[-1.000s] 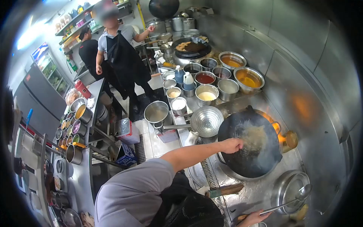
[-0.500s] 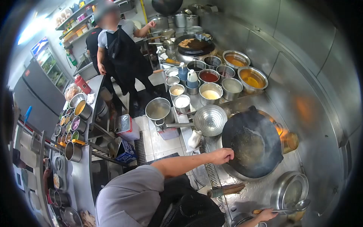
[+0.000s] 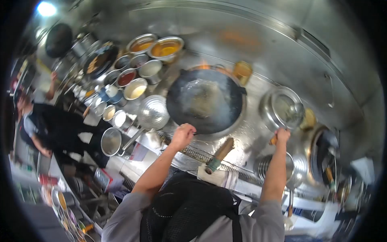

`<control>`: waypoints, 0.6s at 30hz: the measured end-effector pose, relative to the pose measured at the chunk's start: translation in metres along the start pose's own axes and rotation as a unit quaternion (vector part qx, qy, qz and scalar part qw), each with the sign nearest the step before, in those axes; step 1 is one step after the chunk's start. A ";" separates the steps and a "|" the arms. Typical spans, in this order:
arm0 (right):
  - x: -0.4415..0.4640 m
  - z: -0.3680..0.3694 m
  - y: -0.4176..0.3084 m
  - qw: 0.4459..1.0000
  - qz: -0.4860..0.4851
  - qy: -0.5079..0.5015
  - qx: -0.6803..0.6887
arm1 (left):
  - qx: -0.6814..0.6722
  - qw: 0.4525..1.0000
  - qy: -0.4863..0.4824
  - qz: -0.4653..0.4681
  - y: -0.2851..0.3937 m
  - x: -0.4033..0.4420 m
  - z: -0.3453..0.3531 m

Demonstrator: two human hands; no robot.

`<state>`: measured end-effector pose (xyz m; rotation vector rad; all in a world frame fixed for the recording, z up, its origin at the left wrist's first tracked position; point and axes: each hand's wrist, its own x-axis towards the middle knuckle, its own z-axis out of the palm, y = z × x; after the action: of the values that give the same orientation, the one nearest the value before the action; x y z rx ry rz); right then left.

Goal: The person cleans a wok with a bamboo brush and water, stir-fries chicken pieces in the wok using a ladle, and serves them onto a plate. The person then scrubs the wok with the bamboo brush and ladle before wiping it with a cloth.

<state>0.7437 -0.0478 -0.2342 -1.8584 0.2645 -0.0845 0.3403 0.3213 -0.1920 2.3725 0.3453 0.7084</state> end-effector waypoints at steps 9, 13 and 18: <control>-0.091 -0.050 -0.068 0.821 0.162 -0.296 0.461 | 0.069 0.997 -0.025 0.015 0.015 0.001 -0.001; -0.156 -0.071 -0.131 0.828 0.167 -0.311 0.436 | 0.070 0.996 -0.047 -0.001 0.008 -0.001 0.002; -0.217 -0.069 -0.177 0.784 0.231 -0.387 0.427 | 0.075 0.996 -0.041 0.019 -0.015 0.004 0.011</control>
<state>0.5447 -0.0144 -0.0290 -0.7608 0.0617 0.7734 0.3484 0.3287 -0.2073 2.5478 0.3292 0.6202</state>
